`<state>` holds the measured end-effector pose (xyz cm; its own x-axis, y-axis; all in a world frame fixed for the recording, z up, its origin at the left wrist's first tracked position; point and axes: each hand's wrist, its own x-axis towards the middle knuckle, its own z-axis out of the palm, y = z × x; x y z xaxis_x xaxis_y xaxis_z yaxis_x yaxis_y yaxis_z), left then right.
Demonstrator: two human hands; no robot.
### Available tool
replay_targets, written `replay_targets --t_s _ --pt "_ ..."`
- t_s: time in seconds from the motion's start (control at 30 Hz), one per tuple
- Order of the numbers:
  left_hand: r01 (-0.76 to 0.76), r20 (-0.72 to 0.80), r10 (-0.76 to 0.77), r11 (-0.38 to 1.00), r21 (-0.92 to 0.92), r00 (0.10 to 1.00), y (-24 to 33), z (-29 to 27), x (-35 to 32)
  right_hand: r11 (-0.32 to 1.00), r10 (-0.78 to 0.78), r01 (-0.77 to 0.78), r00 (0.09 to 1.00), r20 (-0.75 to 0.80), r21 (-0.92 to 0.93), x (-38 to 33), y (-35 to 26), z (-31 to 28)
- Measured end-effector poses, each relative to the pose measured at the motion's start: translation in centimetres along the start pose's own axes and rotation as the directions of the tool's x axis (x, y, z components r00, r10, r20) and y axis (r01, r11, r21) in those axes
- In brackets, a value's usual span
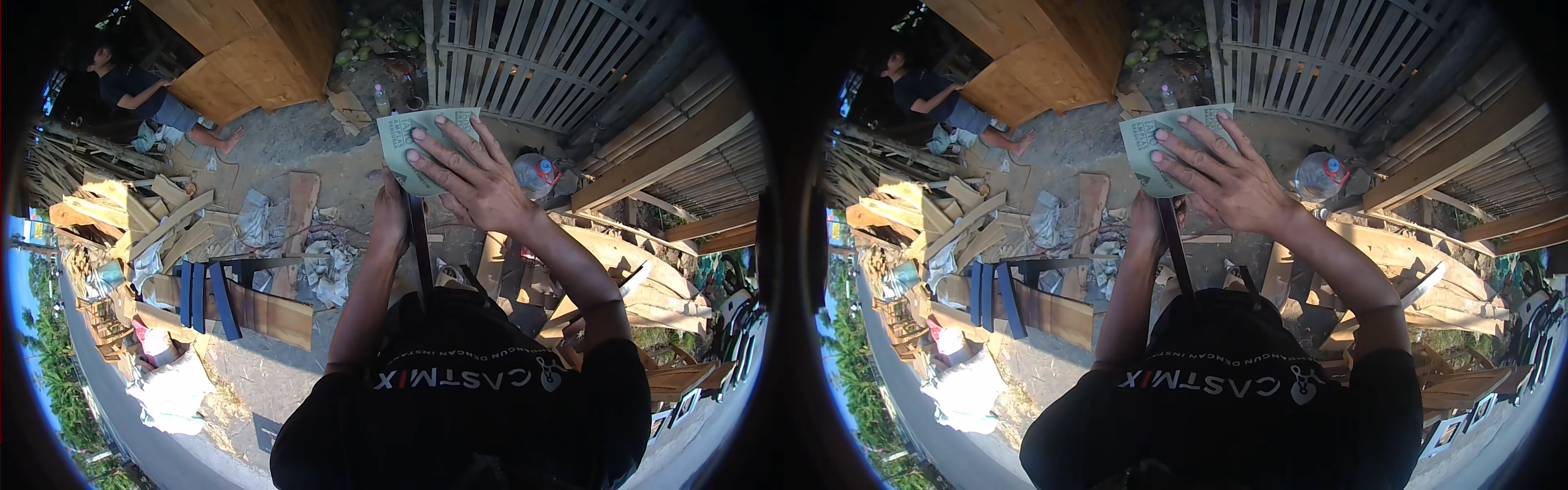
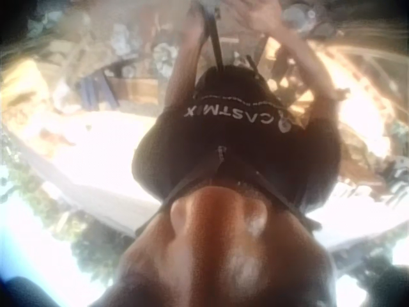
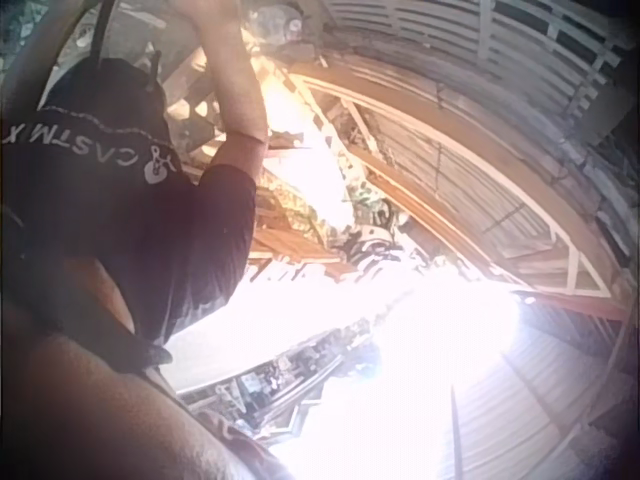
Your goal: The person sands a dark wooden panel by hand with sandpaper and then uses a spray gun to apply a finish to multiple dark wooden panels.
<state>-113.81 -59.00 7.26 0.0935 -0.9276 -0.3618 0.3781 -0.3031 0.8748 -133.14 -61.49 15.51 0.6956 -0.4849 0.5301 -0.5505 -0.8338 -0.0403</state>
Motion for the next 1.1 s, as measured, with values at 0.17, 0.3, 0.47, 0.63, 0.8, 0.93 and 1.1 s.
replay_targets --t_s 0.17,0.3,0.47,0.63,0.8,0.93,1.1 --pt "0.01 0.066 -0.011 1.0 0.025 0.998 1.8 -0.9 0.9 0.973 -0.111 0.077 0.983 0.144 0.219 -5.8 -4.0 2.1" --pt "-0.114 0.083 0.099 0.973 0.199 0.992 3.9 1.2 -0.5 0.971 -0.119 0.098 0.989 0.086 0.216 -6.1 -3.0 1.9" --pt "-0.337 0.187 0.306 0.926 0.171 0.934 3.9 0.7 -0.2 0.976 0.207 -0.22 0.921 -0.331 -0.002 -1.6 2.6 -2.0" --pt "-0.21 0.136 0.199 0.975 0.07 0.971 3.9 1.5 -1.4 0.983 0.097 -0.11 0.991 0.093 0.146 -4.4 -3.4 -0.9" --pt "0.177 0.269 -0.07 0.901 -0.396 0.961 0.8 0.9 -3.8 0.974 0.18 -0.194 0.977 0.114 0.121 -6.5 -5.7 2.0" --pt "0.276 0.325 -0.191 0.931 -0.239 0.926 0.0 0.6 -3.2 0.953 0.278 -0.286 0.957 0.088 0.102 -3.5 -4.0 1.7" --pt "0.267 0.269 -0.175 0.893 -0.362 0.947 0.3 -0.2 -2.1 0.957 0.187 -0.204 0.977 0.1 0.208 -6.2 -5.8 3.5"
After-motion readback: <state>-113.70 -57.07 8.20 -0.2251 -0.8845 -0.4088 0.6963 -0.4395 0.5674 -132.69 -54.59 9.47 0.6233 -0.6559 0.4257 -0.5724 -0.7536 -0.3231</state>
